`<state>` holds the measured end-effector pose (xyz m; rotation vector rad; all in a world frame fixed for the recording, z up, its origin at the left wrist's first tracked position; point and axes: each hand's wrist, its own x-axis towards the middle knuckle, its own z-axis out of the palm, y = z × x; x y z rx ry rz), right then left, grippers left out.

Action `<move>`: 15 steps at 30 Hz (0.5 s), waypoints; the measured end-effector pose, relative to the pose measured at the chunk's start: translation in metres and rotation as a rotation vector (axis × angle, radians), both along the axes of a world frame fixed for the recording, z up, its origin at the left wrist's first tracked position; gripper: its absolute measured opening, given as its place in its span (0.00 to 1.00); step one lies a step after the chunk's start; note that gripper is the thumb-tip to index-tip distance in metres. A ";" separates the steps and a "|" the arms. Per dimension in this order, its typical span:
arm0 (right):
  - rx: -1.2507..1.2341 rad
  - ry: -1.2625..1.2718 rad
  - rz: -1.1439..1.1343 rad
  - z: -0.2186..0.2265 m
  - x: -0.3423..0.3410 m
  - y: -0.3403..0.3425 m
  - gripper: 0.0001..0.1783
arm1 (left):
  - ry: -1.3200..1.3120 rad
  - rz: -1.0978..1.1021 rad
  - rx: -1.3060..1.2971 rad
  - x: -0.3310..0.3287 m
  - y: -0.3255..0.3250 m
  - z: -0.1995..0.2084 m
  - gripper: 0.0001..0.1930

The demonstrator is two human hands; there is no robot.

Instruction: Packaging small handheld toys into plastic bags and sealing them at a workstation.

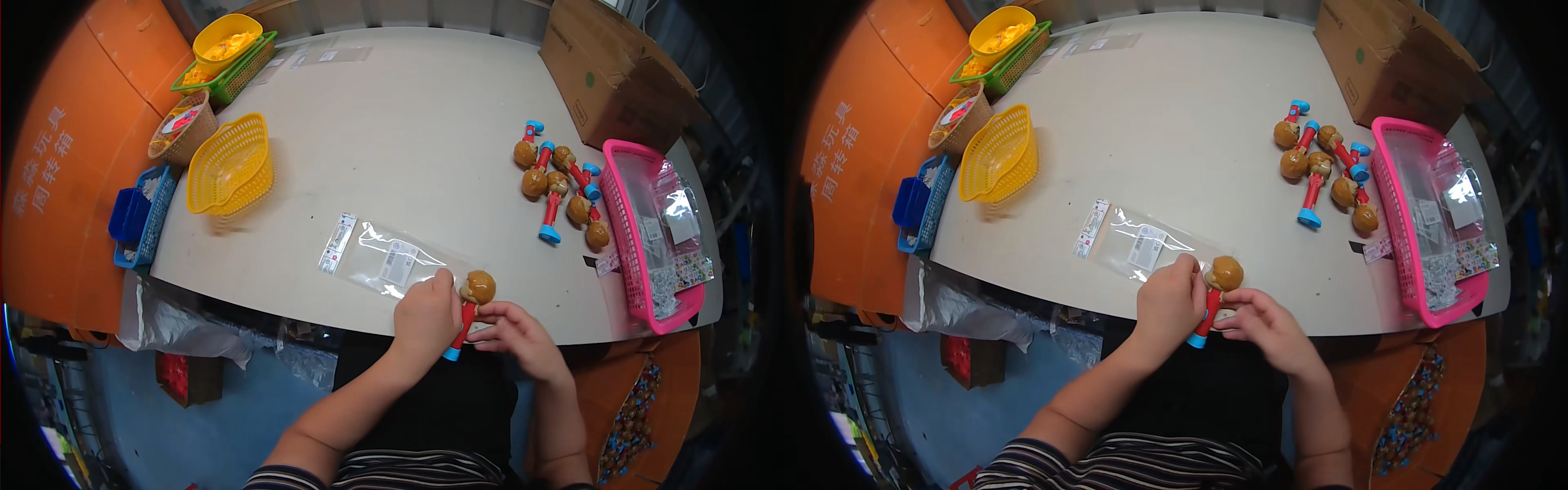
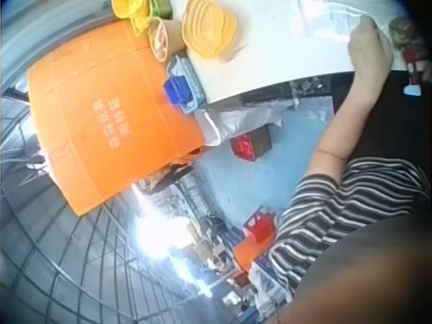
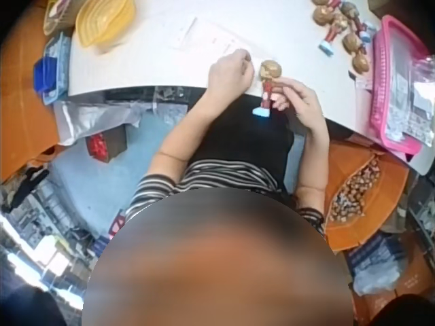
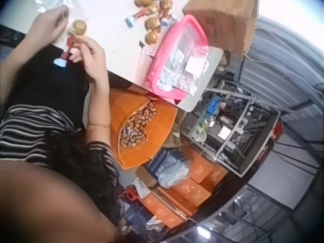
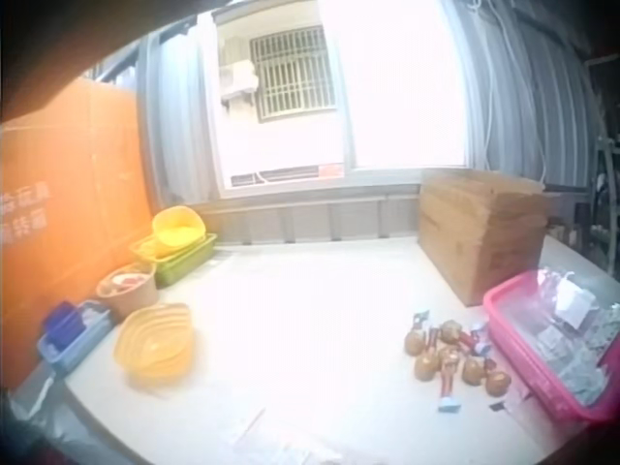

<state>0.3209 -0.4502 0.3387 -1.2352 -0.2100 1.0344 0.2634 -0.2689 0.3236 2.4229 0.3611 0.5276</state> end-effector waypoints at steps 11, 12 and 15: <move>-0.320 -0.746 -0.180 0.000 -0.031 0.031 0.28 | -0.092 -0.007 0.080 -0.002 0.003 -0.002 0.05; -0.319 -0.745 -0.178 0.003 -0.033 0.032 0.28 | -0.087 -0.015 0.056 -0.003 0.003 -0.003 0.05; -0.495 -1.147 -0.107 0.006 -0.037 0.038 0.30 | -0.086 0.025 0.060 -0.002 0.002 -0.006 0.04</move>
